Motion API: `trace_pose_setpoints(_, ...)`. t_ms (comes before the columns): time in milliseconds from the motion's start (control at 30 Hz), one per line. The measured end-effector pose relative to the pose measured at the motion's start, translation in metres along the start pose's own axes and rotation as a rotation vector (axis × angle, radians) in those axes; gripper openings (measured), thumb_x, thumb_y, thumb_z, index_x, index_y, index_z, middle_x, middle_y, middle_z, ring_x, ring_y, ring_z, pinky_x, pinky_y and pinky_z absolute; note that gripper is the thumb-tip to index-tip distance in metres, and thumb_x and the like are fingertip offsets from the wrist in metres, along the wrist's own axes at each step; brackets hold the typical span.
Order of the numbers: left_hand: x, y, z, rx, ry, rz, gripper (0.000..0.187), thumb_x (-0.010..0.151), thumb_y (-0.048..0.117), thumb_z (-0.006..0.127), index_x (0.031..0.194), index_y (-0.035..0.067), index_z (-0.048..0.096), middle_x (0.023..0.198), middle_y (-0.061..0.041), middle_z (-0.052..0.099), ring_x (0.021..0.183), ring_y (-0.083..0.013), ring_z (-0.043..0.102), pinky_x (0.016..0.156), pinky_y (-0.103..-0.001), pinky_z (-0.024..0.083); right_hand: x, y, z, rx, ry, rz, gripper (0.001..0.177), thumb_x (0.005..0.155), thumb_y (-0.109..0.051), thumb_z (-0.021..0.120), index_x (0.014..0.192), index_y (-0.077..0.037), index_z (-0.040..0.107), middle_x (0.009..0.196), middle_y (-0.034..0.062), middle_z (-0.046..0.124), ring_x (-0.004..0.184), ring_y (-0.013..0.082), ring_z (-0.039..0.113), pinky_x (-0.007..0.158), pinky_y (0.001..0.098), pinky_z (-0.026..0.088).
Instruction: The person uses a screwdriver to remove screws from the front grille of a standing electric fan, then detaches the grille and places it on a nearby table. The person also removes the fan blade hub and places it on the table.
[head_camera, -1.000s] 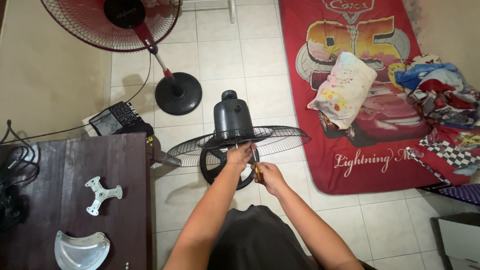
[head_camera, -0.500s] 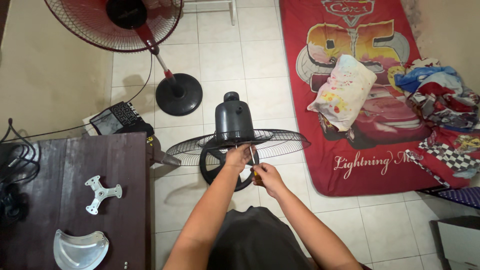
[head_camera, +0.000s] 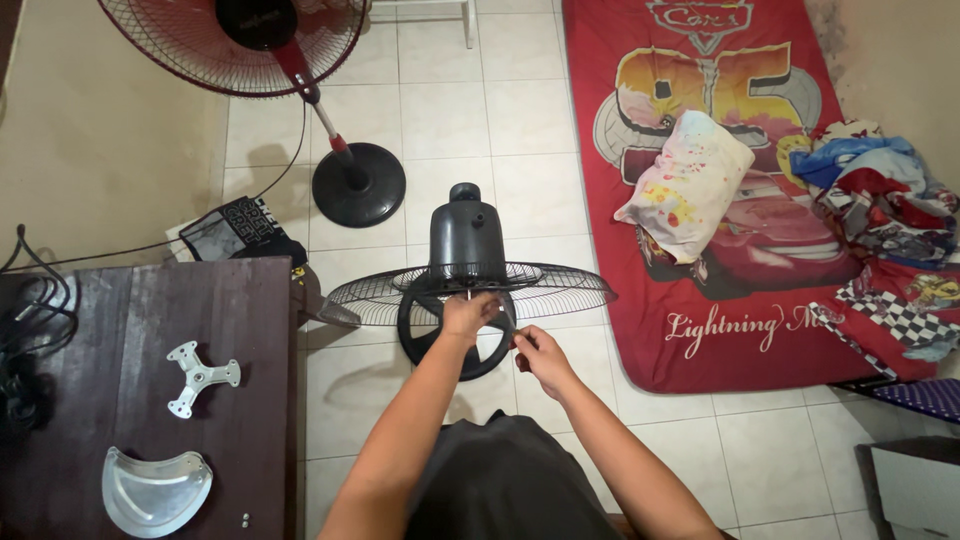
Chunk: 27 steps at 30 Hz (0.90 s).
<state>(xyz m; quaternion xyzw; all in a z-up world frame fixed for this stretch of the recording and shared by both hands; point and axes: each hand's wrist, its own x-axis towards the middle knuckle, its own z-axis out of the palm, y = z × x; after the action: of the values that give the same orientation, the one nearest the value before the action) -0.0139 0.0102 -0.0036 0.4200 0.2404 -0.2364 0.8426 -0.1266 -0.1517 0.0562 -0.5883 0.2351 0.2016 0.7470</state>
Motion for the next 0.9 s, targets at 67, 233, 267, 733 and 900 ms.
trace_pose_setpoints(67,-0.006,-0.006,-0.006,0.069,-0.014,-0.009,0.021,0.084,-0.006,0.071,0.102,-0.004,0.060,0.097,-0.017,0.070,0.085,-0.0291,0.073,0.080,-0.040,0.064,0.000,0.001,-0.003,-0.069,0.002,-0.072,0.011,0.100,-0.015,0.062,0.095,-0.005,0.061,0.080,0.0022,0.062,0.058,0.0094,0.051,0.053,0.0259,0.043)
trace_pose_setpoints(233,-0.041,-0.030,-0.031,0.067,-0.098,-0.030,0.024,0.084,-0.003,0.074,0.097,0.005,0.056,0.096,-0.010,0.073,0.087,-0.0232,0.074,0.078,-0.034,0.062,0.001,0.005,-0.002,-0.303,0.006,-0.210,0.023,0.098,-0.017,0.072,0.084,-0.004,0.058,0.067,-0.0028,0.049,0.056,0.0064,0.042,0.051,0.0250,0.036)
trace_pose_setpoints(267,-0.050,-0.034,-0.037,0.075,-0.101,-0.031,0.020,0.085,-0.001,0.075,0.100,0.002,0.060,0.097,-0.011,0.073,0.088,-0.0226,0.073,0.078,-0.033,0.061,0.002,0.005,0.001,-0.382,-0.006,-0.264,0.027,0.099,-0.018,0.072,0.082,-0.004,0.057,0.066,-0.0030,0.048,0.057,0.0060,0.040,0.052,0.0250,0.035)
trace_pose_setpoints(733,-0.264,0.025,-0.100,0.450,0.296,0.639,0.065,0.082,-0.001,0.078,0.142,0.002,0.051,0.096,-0.007,0.073,0.087,-0.0136,0.070,0.081,-0.030,0.057,-0.027,-0.013,0.139,-0.621,-0.653,-0.332,0.013,0.092,-0.016,0.072,0.099,-0.005,0.068,0.084,-0.0061,0.065,0.067,0.0010,0.053,0.058,0.0199,0.043)
trace_pose_setpoints(900,-0.342,0.050,-0.141,0.552,0.504,0.833,0.064,0.085,0.002,0.078,0.144,0.004,0.053,0.096,-0.007,0.074,0.088,-0.0144,0.072,0.082,-0.030,0.059,-0.068,-0.002,0.226,-0.785,-0.813,-0.330,0.020,0.086,-0.018,0.079,0.097,-0.004,0.069,0.082,-0.0035,0.066,0.061,0.0032,0.048,0.054,0.0221,0.040)
